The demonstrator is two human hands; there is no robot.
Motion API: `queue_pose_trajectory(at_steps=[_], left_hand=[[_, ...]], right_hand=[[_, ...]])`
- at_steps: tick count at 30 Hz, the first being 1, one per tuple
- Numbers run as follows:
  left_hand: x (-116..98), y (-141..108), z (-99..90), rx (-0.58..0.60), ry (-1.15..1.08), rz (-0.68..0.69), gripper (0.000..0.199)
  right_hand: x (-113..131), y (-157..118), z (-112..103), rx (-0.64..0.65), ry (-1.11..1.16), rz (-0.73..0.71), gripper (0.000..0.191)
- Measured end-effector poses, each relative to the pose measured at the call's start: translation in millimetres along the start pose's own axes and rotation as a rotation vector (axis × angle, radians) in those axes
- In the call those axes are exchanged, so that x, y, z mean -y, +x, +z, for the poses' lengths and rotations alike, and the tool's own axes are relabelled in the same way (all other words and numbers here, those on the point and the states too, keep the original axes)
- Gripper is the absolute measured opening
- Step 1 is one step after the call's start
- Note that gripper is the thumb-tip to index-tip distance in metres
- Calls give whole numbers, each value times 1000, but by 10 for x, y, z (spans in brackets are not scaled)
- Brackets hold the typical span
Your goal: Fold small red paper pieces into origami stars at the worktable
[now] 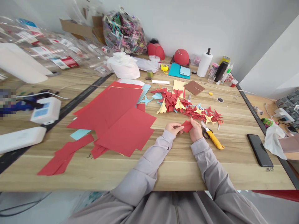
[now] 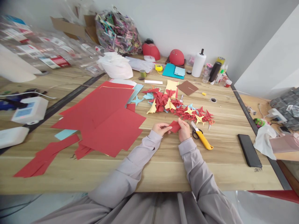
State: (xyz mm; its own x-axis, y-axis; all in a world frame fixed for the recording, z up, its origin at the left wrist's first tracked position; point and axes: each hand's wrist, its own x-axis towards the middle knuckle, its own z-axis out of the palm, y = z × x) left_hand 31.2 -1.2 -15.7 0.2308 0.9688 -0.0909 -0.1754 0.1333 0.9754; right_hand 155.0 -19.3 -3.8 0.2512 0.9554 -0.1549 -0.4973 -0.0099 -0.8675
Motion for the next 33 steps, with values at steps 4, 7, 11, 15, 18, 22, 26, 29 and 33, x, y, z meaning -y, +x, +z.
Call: queue_pose_trajectory(at_steps=[4,7,11,15,18,22,26,29,33], left_hand=[[-11,17,-7,-88,-34,51,35],[-52,4,-6,-87,-53,90,32],[-78,-10,-2,-91,-112,94,28],[-52,12,-11,-145,-152,71,30],[-25,37,-24,-175,-160,75,31],[-2,57,-38,-216,-169,66,30],[15,69,-44,-224,-187,39,33],[25,74,-43,-232,-200,23,35],[24,76,-36,-226,-211,5,36]], right_hand=[[-3,-11,-4,40,-30,-62,29],[-21,-6,-14,34,-31,-77,27],[-51,2,-17,72,-79,-90,22],[-69,-12,4,112,-215,-123,20],[-78,-22,21,178,-299,-128,22],[-103,-15,13,183,-417,-127,31],[-107,-17,-7,141,-561,-187,39],[-90,-32,-7,143,-640,-236,45],[-74,-45,-1,141,-676,-221,48]])
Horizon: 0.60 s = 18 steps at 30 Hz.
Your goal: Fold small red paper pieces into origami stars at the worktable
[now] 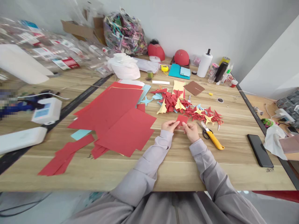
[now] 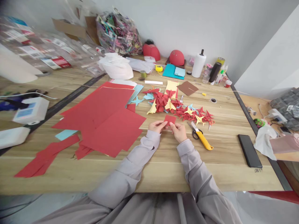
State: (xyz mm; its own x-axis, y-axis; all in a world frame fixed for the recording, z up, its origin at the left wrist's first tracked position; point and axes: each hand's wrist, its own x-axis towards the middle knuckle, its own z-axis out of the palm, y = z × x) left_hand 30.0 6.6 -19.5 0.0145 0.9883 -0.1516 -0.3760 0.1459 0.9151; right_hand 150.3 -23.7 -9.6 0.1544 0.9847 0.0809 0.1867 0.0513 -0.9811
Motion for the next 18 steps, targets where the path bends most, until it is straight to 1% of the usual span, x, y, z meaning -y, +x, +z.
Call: queue_pose_trajectory(at_steps=[10,14,18], left_hand=[[-63,-2,-21,61,-26,-72,36],[-83,-27,-9,104,-24,-108,35],[-77,-41,7,141,-3,-148,32]], right_hand=[[24,-7,-4,-8,22,50,49],[4,2,-5,-41,52,55,52],[-33,28,-11,-120,168,78,53]])
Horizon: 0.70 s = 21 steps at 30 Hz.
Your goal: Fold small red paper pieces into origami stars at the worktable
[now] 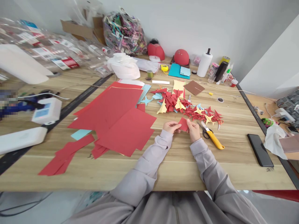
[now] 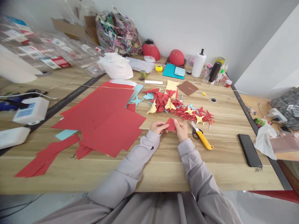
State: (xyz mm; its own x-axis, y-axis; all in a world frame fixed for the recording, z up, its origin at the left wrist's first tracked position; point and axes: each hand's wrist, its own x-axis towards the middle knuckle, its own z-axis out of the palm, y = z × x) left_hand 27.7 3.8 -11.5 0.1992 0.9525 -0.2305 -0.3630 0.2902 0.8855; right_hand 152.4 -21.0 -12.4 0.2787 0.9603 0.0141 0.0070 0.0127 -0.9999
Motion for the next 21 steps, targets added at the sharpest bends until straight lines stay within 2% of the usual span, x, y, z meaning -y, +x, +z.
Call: queue_pose_trajectory(at_steps=[4,13,21], left_hand=[[1,6,0,7,6,-30,30],[-31,-5,5,-14,-6,-47,29],[-44,1,1,-99,-45,34,33]], right_hand=[[-30,20,-4,-31,63,12,54],[3,1,13,-41,48,-7,56],[23,-12,-1,147,-73,-36,48]])
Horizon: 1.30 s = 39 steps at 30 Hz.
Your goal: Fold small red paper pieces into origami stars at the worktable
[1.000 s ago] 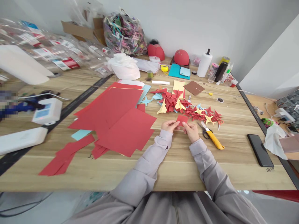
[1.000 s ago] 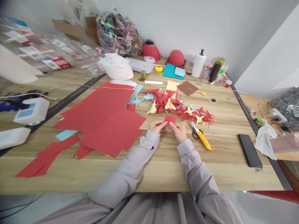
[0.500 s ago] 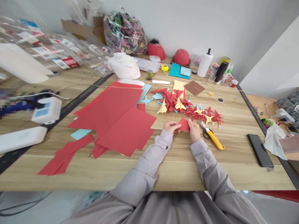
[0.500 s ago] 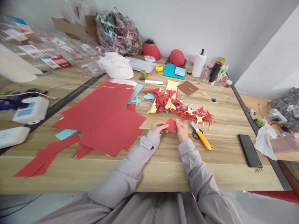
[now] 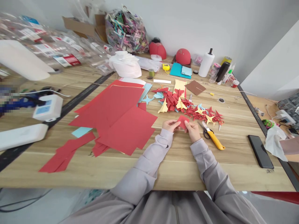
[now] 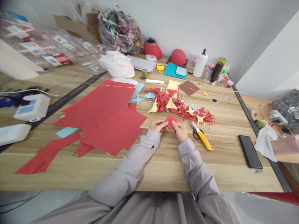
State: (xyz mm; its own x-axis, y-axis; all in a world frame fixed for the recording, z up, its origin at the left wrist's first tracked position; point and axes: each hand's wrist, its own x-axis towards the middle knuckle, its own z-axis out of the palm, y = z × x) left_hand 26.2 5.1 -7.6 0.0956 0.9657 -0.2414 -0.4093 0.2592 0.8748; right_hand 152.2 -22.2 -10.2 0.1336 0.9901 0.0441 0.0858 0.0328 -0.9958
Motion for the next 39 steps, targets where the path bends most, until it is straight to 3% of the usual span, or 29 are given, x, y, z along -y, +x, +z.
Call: queue_pose_trajectory(at_steps=[6,13,23,29,39], left_hand=[[-2,-6,2,-54,-2,64,32],[5,-2,-1,-54,-15,64,36],[19,101,-59,36,-166,83,61],[34,80,-48,83,-45,52,40],[48,106,-38,103,-148,-34,49]], right_hand=[[-26,-3,-2,71,-95,-42,44],[-46,4,8,13,-59,-40,41],[-43,15,-11,-28,46,-21,39],[-34,20,-11,-47,88,23,42],[-6,24,2,-50,121,14,42]])
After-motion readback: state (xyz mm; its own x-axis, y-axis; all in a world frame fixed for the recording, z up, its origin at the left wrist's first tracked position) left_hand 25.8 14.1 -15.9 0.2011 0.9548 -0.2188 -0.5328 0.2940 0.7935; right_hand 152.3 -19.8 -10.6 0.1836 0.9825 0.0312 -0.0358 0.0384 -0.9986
